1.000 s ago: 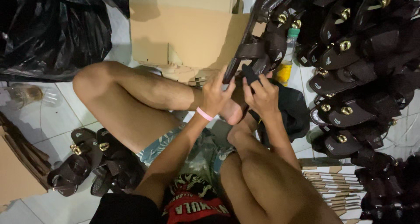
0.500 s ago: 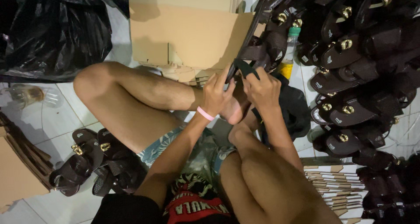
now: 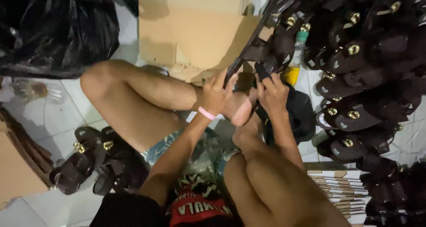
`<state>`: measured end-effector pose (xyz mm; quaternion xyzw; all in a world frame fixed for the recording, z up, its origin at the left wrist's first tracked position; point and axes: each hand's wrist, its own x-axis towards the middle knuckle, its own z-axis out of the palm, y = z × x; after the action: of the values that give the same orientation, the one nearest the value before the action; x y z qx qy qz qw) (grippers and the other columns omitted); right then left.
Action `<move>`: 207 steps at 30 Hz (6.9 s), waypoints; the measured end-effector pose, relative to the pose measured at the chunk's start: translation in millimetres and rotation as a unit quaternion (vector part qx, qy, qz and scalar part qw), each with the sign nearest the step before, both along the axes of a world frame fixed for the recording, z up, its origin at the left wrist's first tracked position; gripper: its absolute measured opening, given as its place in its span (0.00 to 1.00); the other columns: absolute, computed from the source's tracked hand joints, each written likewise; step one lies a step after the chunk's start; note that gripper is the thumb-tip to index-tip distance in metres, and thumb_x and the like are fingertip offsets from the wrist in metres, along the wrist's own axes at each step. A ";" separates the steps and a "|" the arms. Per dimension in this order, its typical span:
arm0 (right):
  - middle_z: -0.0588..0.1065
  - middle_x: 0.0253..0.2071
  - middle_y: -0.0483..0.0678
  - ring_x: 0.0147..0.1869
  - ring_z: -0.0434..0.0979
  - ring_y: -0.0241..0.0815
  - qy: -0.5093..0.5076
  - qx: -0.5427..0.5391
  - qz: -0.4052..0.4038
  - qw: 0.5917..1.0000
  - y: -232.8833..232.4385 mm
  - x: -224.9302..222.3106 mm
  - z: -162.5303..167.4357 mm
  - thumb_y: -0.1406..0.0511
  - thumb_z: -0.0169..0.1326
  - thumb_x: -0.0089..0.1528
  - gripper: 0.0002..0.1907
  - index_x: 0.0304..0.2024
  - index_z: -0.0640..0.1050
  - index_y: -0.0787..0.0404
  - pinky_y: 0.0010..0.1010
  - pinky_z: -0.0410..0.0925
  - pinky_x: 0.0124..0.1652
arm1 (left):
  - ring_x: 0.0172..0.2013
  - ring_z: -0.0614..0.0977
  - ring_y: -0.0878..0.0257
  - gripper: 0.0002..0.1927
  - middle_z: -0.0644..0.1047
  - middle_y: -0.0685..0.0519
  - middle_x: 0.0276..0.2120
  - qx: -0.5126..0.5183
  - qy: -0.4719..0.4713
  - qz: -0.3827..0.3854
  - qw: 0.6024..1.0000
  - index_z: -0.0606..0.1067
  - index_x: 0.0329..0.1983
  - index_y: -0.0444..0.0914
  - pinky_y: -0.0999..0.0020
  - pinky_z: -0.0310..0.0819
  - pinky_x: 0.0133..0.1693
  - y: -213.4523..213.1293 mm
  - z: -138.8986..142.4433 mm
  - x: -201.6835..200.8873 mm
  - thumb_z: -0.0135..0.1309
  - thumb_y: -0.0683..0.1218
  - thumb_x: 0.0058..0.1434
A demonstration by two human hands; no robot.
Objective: The person sits on the floor and packs brown sandals into cardboard boxes. They wipe the sandals with a cloth, place them in boxes, and close the flaps. The person then pours liquid from a metal container into a small bottle.
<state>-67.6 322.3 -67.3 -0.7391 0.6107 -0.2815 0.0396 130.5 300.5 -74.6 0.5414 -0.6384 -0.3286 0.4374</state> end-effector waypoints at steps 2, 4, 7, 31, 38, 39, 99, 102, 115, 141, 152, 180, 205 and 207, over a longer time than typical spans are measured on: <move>0.73 0.36 0.51 0.33 0.76 0.57 -0.006 0.003 0.009 1.000 -1.6 3.6 2.6 0.69 0.65 0.61 0.11 0.29 0.74 0.58 0.40 0.70 0.31 | 0.33 0.83 0.43 0.15 0.80 0.39 0.34 -0.004 -0.053 0.007 0.999 0.78 0.51 0.33 0.54 0.77 0.35 0.1 -0.8 -1.3 0.63 0.43 0.63; 0.72 0.33 0.50 0.29 0.76 0.53 -0.012 0.016 0.052 0.998 -5.3 9.1 7.4 0.69 0.66 0.60 0.06 0.36 0.80 0.60 0.39 0.70 0.28 | 0.36 0.84 0.43 0.15 0.81 0.39 0.36 -0.026 -0.037 0.010 0.999 0.77 0.52 0.33 0.55 0.78 0.37 1.0 -2.3 -3.7 0.62 0.43 0.64; 0.73 0.33 0.49 0.28 0.76 0.50 0.001 0.038 0.087 0.996 -13.8 15.3 17.6 0.68 0.66 0.59 0.08 0.41 0.83 0.59 0.38 0.71 0.29 | 0.37 0.84 0.43 0.16 0.81 0.39 0.38 -0.021 -0.030 0.009 0.999 0.76 0.54 0.32 0.55 0.79 0.38 2.5 -4.9 -5.7 0.61 0.42 0.64; 0.73 0.34 0.52 0.29 0.77 0.52 -0.016 0.027 0.072 0.997 -9.3 20.7 19.3 0.69 0.66 0.61 0.06 0.38 0.81 0.63 0.39 0.70 0.28 | 0.40 0.84 0.44 0.15 0.81 0.40 0.41 -0.027 -0.032 0.001 0.999 0.77 0.53 0.33 0.57 0.80 0.42 8.0 -9.4 -1.3 0.61 0.40 0.63; 0.74 0.35 0.49 0.30 0.79 0.51 0.050 0.095 0.169 0.980 -5.0 12.1 20.8 0.67 0.65 0.54 0.07 0.29 0.77 0.58 0.40 0.72 0.31 | 0.42 0.83 0.43 0.24 0.81 0.37 0.44 -0.044 -0.076 -0.029 0.996 0.76 0.57 0.29 0.55 0.79 0.45 2.3 0.5 11.5 0.58 0.38 0.56; 0.74 0.36 0.49 0.30 0.79 0.52 0.048 0.082 0.128 0.987 -3.3 8.9 20.4 0.67 0.66 0.56 0.08 0.29 0.77 0.59 0.40 0.72 0.31 | 0.41 0.83 0.44 0.21 0.81 0.39 0.43 -0.043 -0.077 -0.022 0.996 0.77 0.55 0.31 0.55 0.78 0.44 -0.1 5.0 12.9 0.60 0.39 0.58; 0.58 0.70 0.50 0.67 0.71 0.49 -0.657 0.076 0.039 0.749 -63.9 -13.3 140.5 0.60 0.65 0.74 0.42 0.72 0.46 0.42 0.51 0.77 0.59 | 0.21 0.67 0.73 0.31 0.72 0.59 0.30 0.472 0.575 -0.131 0.655 0.60 0.76 0.38 0.65 0.82 0.35 11.5 137.1 32.4 0.45 0.53 0.72; 0.61 0.66 0.49 0.63 0.72 0.47 -0.638 0.046 0.053 0.767 -62.0 -16.6 124.8 0.56 0.65 0.73 0.41 0.73 0.49 0.44 0.47 0.77 0.56 | 0.23 0.68 0.72 0.31 0.67 0.59 0.24 0.457 0.556 -0.152 0.677 0.60 0.76 0.37 0.62 0.84 0.36 13.5 137.7 32.7 0.42 0.55 0.74; 0.61 0.68 0.49 0.66 0.73 0.47 -0.626 0.040 0.060 0.777 -53.0 -18.1 127.9 0.46 0.50 0.74 0.34 0.72 0.48 0.41 0.49 0.77 0.57 | 0.28 0.69 0.71 0.35 0.70 0.57 0.34 0.418 0.542 -0.192 0.703 0.56 0.77 0.35 0.65 0.82 0.35 15.4 142.9 40.7 0.48 0.54 0.72; 0.73 0.59 0.63 0.61 0.74 0.65 -0.098 0.158 -0.102 0.977 -58.1 -49.6 46.6 0.72 0.55 0.63 0.28 0.66 0.68 0.64 0.45 0.69 0.56 | 0.62 0.65 0.34 0.39 0.66 0.32 0.59 -0.029 -0.260 0.116 0.958 0.67 0.63 0.29 0.40 0.54 0.61 -25.4 45.2 46.3 0.70 0.50 0.52; 0.70 0.54 0.45 0.56 0.71 0.36 -0.390 -0.001 -0.127 0.912 -37.0 -24.7 72.5 0.75 0.52 0.66 0.20 0.60 0.68 0.63 0.26 0.67 0.58 | 0.67 0.71 0.43 0.37 0.69 0.39 0.65 0.028 0.097 -0.162 0.982 0.65 0.69 0.33 0.53 0.65 0.68 5.6 125.2 -3.3 0.66 0.47 0.60; 0.68 0.51 0.44 0.53 0.70 0.33 -0.436 -0.050 -0.086 0.895 -12.2 0.5 106.0 0.75 0.58 0.66 0.22 0.60 0.66 0.60 0.22 0.66 0.54 | 0.64 0.74 0.46 0.38 0.66 0.41 0.64 0.012 0.102 -0.206 0.973 0.66 0.69 0.34 0.56 0.71 0.65 15.3 174.3 3.4 0.70 0.45 0.58; 0.67 0.64 0.45 0.67 0.68 0.37 -0.653 0.049 -0.096 0.749 -24.0 2.0 128.5 0.68 0.49 0.76 0.24 0.74 0.61 0.61 0.33 0.67 0.62 | 0.29 0.80 0.63 0.17 0.79 0.45 0.38 0.375 0.618 -0.135 0.677 0.73 0.57 0.32 0.74 0.71 0.25 10.0 104.6 11.7 0.45 0.51 0.81; 0.67 0.66 0.44 0.66 0.68 0.36 -0.676 0.089 -0.085 0.727 -24.7 1.8 119.8 0.67 0.49 0.73 0.27 0.74 0.59 0.59 0.31 0.67 0.61 | 0.31 0.80 0.67 0.16 0.78 0.49 0.39 0.499 0.598 -0.074 0.623 0.72 0.56 0.36 0.74 0.72 0.29 14.4 104.7 12.7 0.44 0.52 0.77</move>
<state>-65.7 297.6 52.5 -0.2910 0.5050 -0.6534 0.4831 143.3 314.9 30.2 0.3122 -0.0123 -0.8793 0.3594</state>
